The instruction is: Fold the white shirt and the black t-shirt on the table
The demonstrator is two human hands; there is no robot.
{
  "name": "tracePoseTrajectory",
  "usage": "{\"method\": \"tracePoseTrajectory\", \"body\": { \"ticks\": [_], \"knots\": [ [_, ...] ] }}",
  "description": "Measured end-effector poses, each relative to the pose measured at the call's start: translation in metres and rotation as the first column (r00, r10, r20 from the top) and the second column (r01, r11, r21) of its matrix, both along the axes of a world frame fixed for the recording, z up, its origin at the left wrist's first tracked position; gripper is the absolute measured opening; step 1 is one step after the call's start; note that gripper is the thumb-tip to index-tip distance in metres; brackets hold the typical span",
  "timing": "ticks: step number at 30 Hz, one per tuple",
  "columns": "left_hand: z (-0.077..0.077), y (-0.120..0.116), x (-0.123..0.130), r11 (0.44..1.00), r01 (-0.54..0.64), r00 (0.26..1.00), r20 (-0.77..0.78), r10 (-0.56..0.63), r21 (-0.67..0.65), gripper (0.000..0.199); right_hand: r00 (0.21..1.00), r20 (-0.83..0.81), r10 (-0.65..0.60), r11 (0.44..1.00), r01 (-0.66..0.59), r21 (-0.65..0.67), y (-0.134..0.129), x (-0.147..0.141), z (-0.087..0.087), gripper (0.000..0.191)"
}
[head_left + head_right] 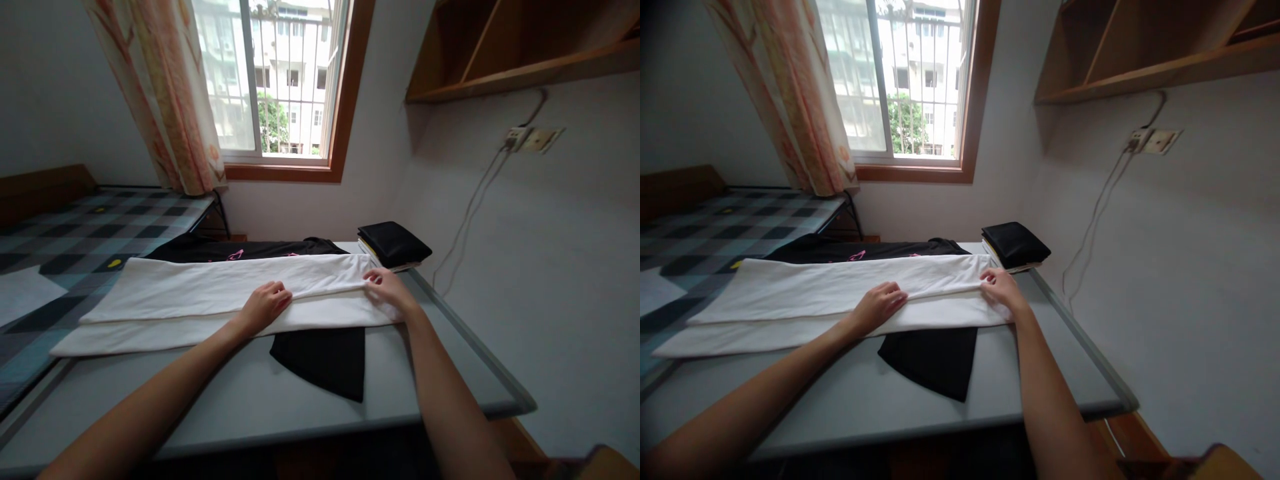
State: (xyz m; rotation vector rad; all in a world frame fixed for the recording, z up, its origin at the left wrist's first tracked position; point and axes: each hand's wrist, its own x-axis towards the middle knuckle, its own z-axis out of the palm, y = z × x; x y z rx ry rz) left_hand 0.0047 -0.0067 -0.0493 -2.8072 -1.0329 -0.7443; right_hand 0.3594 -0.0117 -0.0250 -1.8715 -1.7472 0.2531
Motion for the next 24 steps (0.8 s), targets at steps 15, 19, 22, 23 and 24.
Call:
{"method": "tracePoseTrajectory", "body": {
  "ticks": [15,19,22,23,24],
  "knots": [
    [-0.003,0.002,0.0,0.992,-0.019,0.995,0.098,0.032,-0.128,0.022,0.862,-0.477,-0.173,0.839,0.383,0.387,0.015,0.017,-0.006,0.018],
    [-0.002,0.001,0.001,0.991,-0.012,0.995,0.101,0.026,-0.133,0.022,0.841,-0.516,-0.164,0.824,0.404,0.396,0.015,0.017,-0.005,0.019],
    [-0.002,0.001,0.0,0.991,-0.013,0.995,0.095,0.026,-0.13,0.022,0.743,-0.651,-0.156,0.792,0.488,0.367,0.015,0.022,-0.003,0.018],
    [-0.002,0.001,0.0,0.991,-0.014,0.995,0.093,0.027,-0.13,0.022,0.707,-0.691,-0.151,0.784,0.511,0.351,0.015,0.024,-0.002,0.017],
    [-0.002,0.001,0.0,0.991,-0.016,0.995,0.092,0.028,-0.133,0.023,0.674,-0.724,-0.147,0.779,0.53,0.336,0.015,0.025,-0.001,0.017]
  ]
}}
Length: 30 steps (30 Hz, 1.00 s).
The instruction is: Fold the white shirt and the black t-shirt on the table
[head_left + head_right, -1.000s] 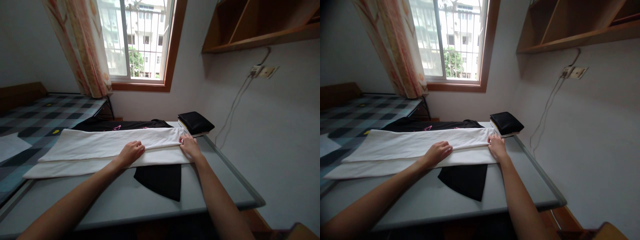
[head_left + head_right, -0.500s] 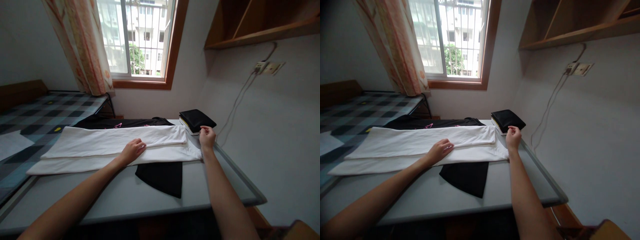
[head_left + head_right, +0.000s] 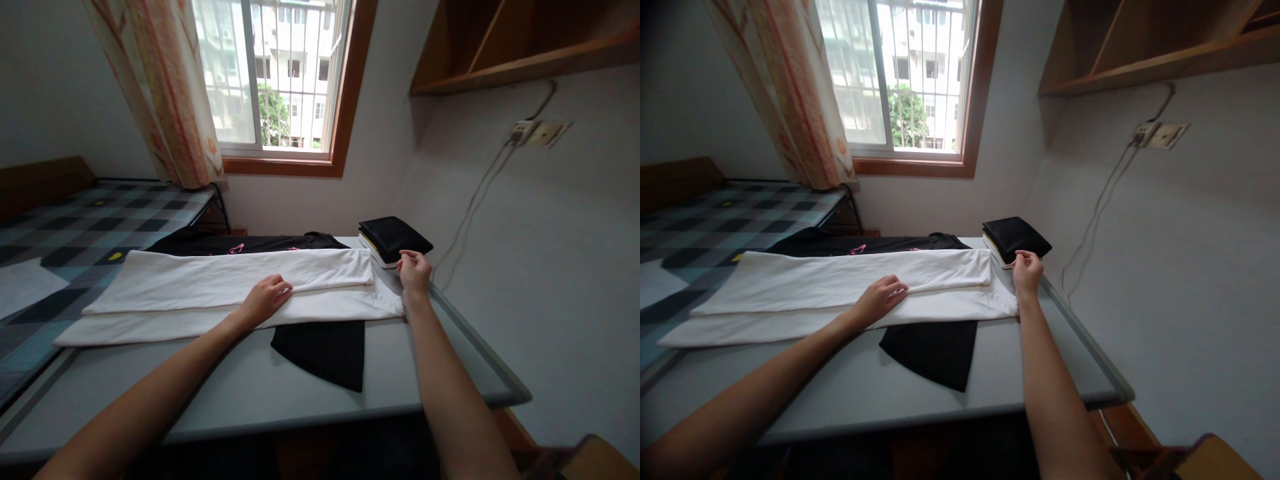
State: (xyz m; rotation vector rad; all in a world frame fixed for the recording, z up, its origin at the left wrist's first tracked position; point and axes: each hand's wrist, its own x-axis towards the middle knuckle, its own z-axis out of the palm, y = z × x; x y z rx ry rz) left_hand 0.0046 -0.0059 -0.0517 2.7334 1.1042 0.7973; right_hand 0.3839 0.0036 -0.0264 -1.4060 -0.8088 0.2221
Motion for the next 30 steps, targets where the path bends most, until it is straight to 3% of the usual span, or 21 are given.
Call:
{"method": "tracePoseTrajectory", "body": {
  "ticks": [4,8,12,17,20,24,30],
  "knots": [
    [0.001,-0.001,0.0,1.0,-0.005,1.0,0.004,0.005,-0.017,0.022,0.998,-0.055,0.019,1.0,-0.02,-0.012,0.001,0.0,0.0,0.018],
    [0.001,-0.001,0.001,1.0,-0.003,1.0,0.007,0.003,-0.021,0.021,0.98,0.168,0.106,0.982,-0.077,-0.171,-0.001,-0.003,-0.005,0.021],
    [0.0,0.0,0.001,1.0,-0.001,1.0,0.012,0.001,-0.016,0.02,0.892,0.367,0.265,0.909,-0.103,-0.405,-0.006,-0.008,-0.008,0.025],
    [-0.001,0.0,0.0,1.0,-0.001,1.0,0.013,0.001,-0.001,0.02,0.853,0.425,0.302,0.894,-0.099,-0.438,-0.01,-0.016,-0.003,0.024],
    [-0.001,0.0,0.0,1.0,0.0,1.0,0.016,0.0,-0.001,0.019,0.766,0.468,0.441,0.863,-0.217,-0.457,-0.012,-0.024,-0.002,0.028],
    [-0.001,0.0,0.001,1.0,0.003,1.0,0.018,-0.003,-0.002,0.019,0.583,0.52,0.625,0.748,-0.255,-0.613,-0.015,-0.032,-0.007,0.026],
    [-0.002,0.0,0.001,1.0,0.005,1.0,0.016,-0.005,0.009,0.019,0.56,0.542,0.626,0.731,-0.18,-0.658,-0.014,-0.033,-0.012,0.018]
  ]
}}
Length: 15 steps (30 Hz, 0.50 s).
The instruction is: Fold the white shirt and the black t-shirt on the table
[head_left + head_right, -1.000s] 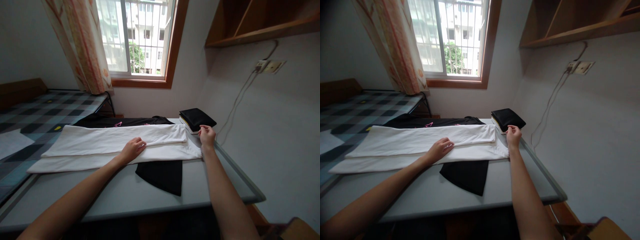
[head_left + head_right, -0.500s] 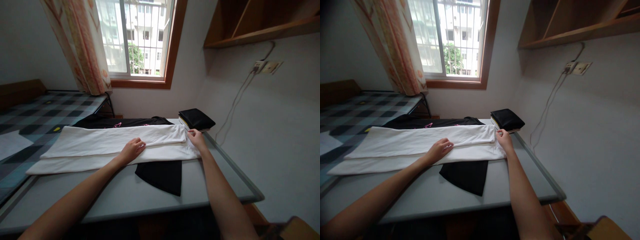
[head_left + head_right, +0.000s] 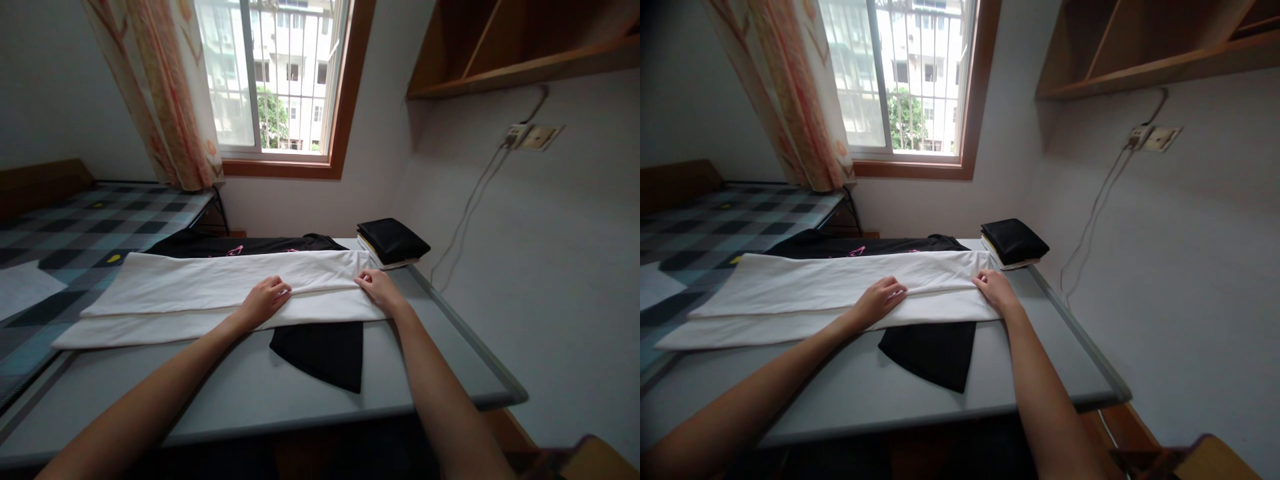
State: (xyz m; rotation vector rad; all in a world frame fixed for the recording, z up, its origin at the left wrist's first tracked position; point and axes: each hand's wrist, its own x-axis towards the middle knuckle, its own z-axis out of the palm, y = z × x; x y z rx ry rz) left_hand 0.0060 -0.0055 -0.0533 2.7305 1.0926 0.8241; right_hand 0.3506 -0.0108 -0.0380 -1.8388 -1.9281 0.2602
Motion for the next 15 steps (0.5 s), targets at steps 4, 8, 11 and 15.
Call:
{"method": "tracePoseTrajectory", "body": {
  "ticks": [4,8,11,15],
  "knots": [
    [0.0002,-0.0001,-0.0006,1.0,-0.001,1.0,0.004,0.001,0.005,0.019,1.0,0.015,-0.027,1.0,0.027,0.001,0.0024,-0.0019,-0.0027,0.019],
    [0.0019,-0.0004,-0.0005,1.0,-0.009,1.0,0.0,0.009,0.006,0.019,0.997,0.029,-0.069,0.998,0.069,0.015,0.0054,-0.0036,-0.0079,0.019],
    [0.0031,-0.001,-0.0003,1.0,-0.009,1.0,-0.004,0.009,-0.001,0.02,0.998,0.017,-0.065,0.998,0.065,0.018,0.0064,-0.0031,-0.0101,0.02],
    [0.0038,-0.0016,-0.0002,1.0,-0.014,1.0,-0.007,0.014,-0.011,0.02,0.998,-0.008,-0.06,0.998,0.06,0.024,0.0059,-0.0024,-0.0096,0.021]
  ]
}}
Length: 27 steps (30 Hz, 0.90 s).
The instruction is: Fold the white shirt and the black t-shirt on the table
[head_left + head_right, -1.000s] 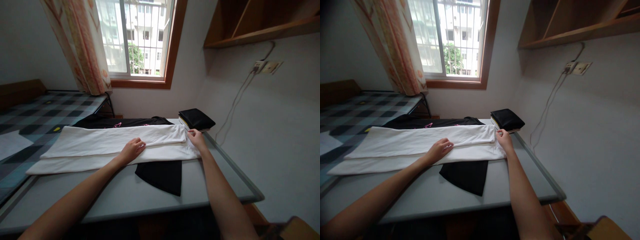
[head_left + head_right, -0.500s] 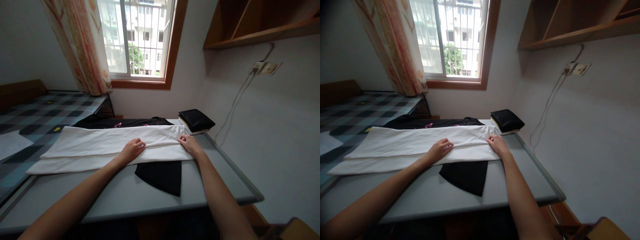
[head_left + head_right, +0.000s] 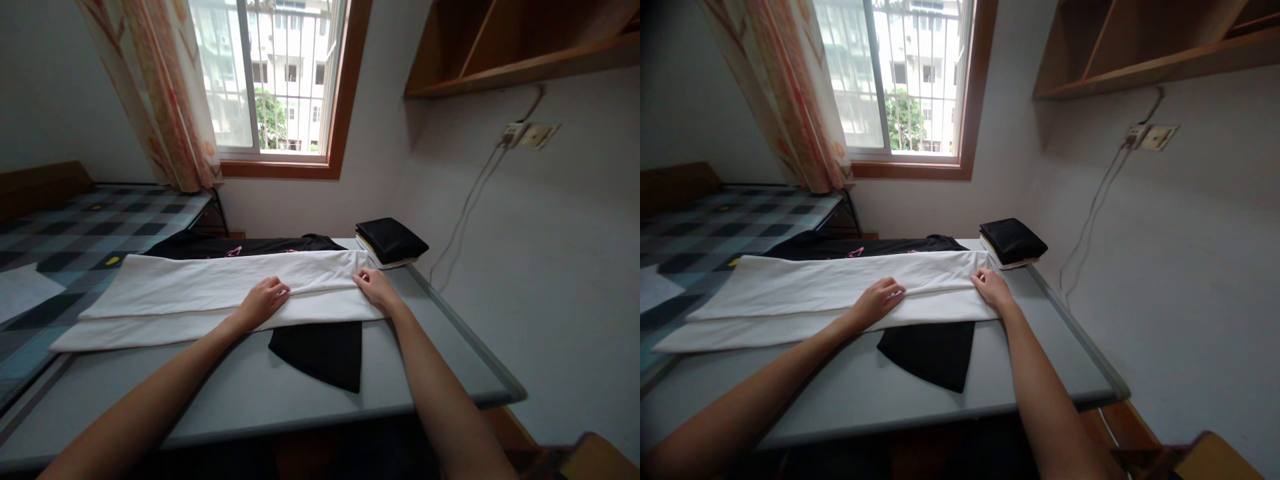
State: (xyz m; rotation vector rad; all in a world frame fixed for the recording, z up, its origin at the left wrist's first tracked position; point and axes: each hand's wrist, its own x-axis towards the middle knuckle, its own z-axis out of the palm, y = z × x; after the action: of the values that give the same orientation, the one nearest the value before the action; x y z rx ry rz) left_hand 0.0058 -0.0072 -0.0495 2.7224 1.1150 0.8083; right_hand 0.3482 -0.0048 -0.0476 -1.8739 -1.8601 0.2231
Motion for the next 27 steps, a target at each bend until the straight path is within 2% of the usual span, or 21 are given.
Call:
{"method": "tracePoseTrajectory", "body": {
  "ticks": [12,19,24,27],
  "knots": [
    [-0.001,0.0,0.0,1.0,0.003,1.0,0.006,-0.003,-0.001,0.021,1.0,-0.005,-0.001,1.0,0.001,-0.01,-0.001,0.001,0.001,0.02],
    [-0.003,0.002,-0.002,1.0,0.016,1.0,0.019,-0.017,0.016,0.021,0.983,-0.173,0.065,0.991,-0.084,-0.105,-0.01,0.012,0.017,0.01],
    [-0.004,0.002,-0.002,1.0,0.017,1.0,0.026,-0.017,-0.001,0.02,0.978,-0.176,0.109,0.979,-0.136,-0.15,-0.011,0.022,0.018,0.023],
    [-0.002,0.002,-0.001,1.0,0.018,0.999,0.026,-0.018,0.0,0.019,0.984,-0.15,0.099,0.985,-0.118,-0.124,-0.011,0.02,0.015,0.027]
  ]
}}
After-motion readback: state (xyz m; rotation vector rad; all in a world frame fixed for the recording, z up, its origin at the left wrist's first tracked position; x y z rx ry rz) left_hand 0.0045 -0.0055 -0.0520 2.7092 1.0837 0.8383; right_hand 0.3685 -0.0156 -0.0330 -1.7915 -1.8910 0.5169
